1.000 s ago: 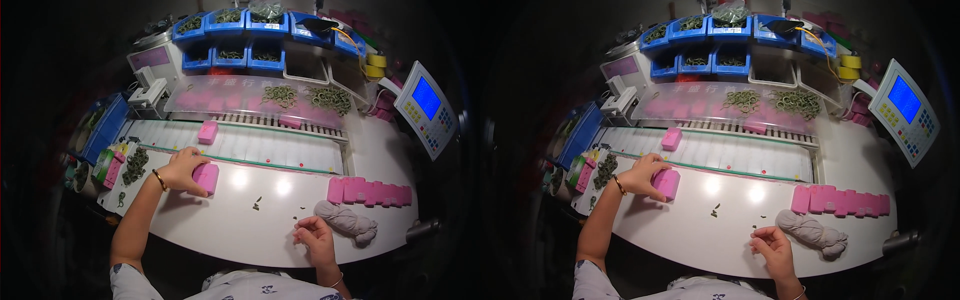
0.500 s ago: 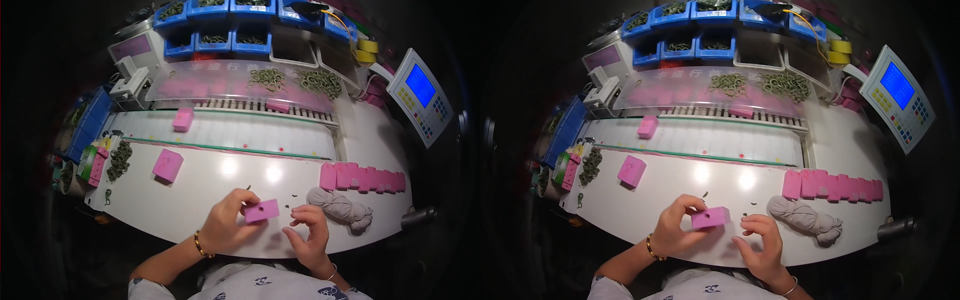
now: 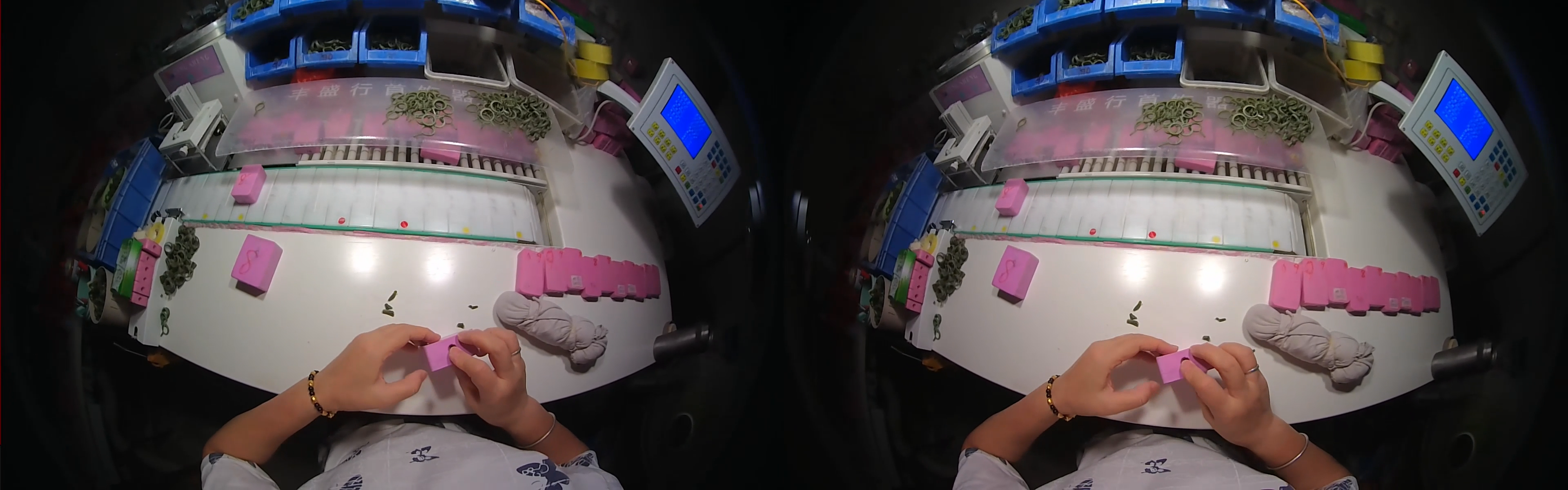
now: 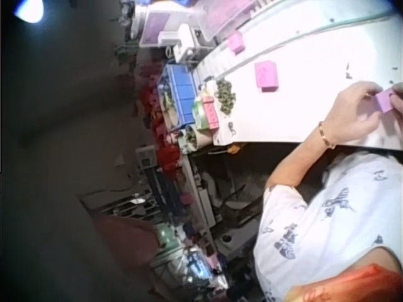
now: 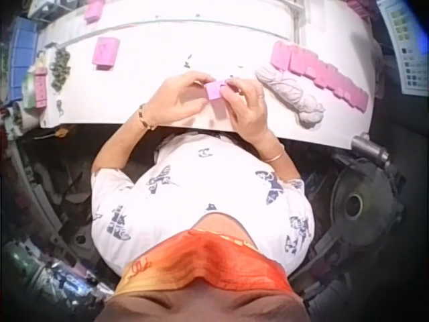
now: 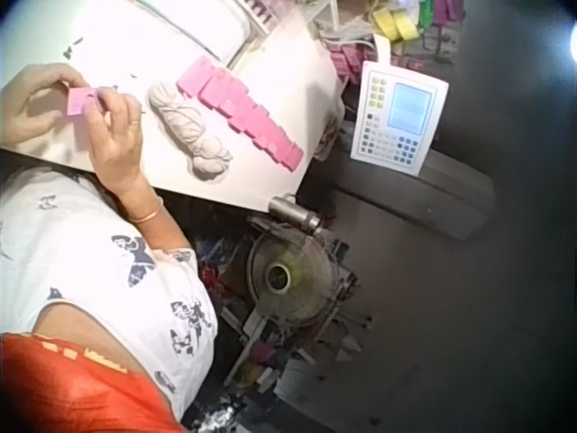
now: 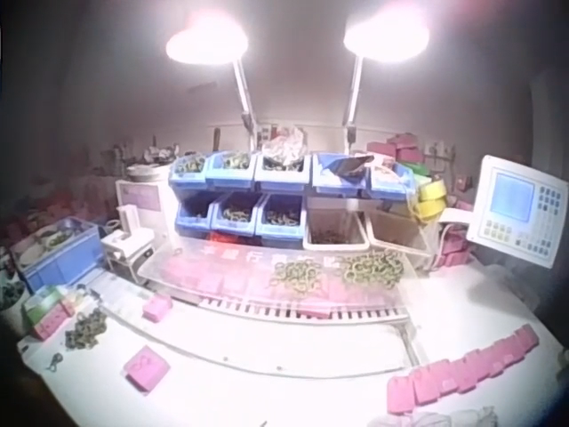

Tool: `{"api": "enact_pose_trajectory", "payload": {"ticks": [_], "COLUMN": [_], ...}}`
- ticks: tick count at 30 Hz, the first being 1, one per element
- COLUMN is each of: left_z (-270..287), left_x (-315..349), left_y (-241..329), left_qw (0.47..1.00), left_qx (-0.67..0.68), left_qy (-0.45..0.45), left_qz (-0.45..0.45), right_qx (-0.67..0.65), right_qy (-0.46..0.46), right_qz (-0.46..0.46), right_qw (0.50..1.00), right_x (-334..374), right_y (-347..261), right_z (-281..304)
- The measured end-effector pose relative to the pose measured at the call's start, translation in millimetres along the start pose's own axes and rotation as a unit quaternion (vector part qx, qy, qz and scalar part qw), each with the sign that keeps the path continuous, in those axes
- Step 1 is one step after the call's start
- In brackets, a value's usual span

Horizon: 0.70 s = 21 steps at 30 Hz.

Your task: The person assembles wax figurines by placing green wax components into pink molds and adding small yellow wax pieces.

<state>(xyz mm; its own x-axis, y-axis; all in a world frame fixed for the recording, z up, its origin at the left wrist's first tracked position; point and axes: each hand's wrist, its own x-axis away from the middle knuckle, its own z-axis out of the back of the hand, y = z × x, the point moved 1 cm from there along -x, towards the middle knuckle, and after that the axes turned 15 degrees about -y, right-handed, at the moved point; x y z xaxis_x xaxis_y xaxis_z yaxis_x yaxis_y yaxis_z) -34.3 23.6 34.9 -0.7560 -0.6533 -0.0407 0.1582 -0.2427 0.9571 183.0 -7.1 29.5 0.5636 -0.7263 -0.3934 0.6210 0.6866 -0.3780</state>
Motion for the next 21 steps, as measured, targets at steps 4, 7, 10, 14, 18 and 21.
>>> {"api": "enact_pose_trajectory", "payload": {"ticks": [4,7,10,14,18,21], "left_z": [6.8,7.7,1.1,-15.5,-7.3,-1.7], "left_x": [-6.5,-10.2,-11.1,-17.7,-32.2,-39.1], "left_y": [-0.1,-2.5,-10.1,-23.7,-25.7,-27.1], "left_qw": [0.999,0.993,0.988,0.989,0.995,0.992], "left_qx": [-0.045,-0.117,-0.136,0.059,0.042,0.097], "left_qy": [-0.010,-0.016,0.007,0.132,0.095,0.057], "left_qz": [0.007,-0.025,-0.065,-0.039,0.014,0.049], "right_qx": [0.008,0.005,0.038,0.070,0.035,0.013], "right_qy": [-0.026,-0.029,-0.010,-0.012,0.005,0.021], "right_qz": [0.001,0.007,0.033,0.042,0.070,0.093], "right_qw": [1.000,1.000,0.999,0.997,0.997,0.995], "right_x": [2.9,3.6,3.0,1.5,11.3,19.9], "right_y": [4.4,5.3,7.5,4.8,6.6,3.3], "right_z": [-1.4,-1.5,-3.6,-0.6,-5.6,-11.0]}}
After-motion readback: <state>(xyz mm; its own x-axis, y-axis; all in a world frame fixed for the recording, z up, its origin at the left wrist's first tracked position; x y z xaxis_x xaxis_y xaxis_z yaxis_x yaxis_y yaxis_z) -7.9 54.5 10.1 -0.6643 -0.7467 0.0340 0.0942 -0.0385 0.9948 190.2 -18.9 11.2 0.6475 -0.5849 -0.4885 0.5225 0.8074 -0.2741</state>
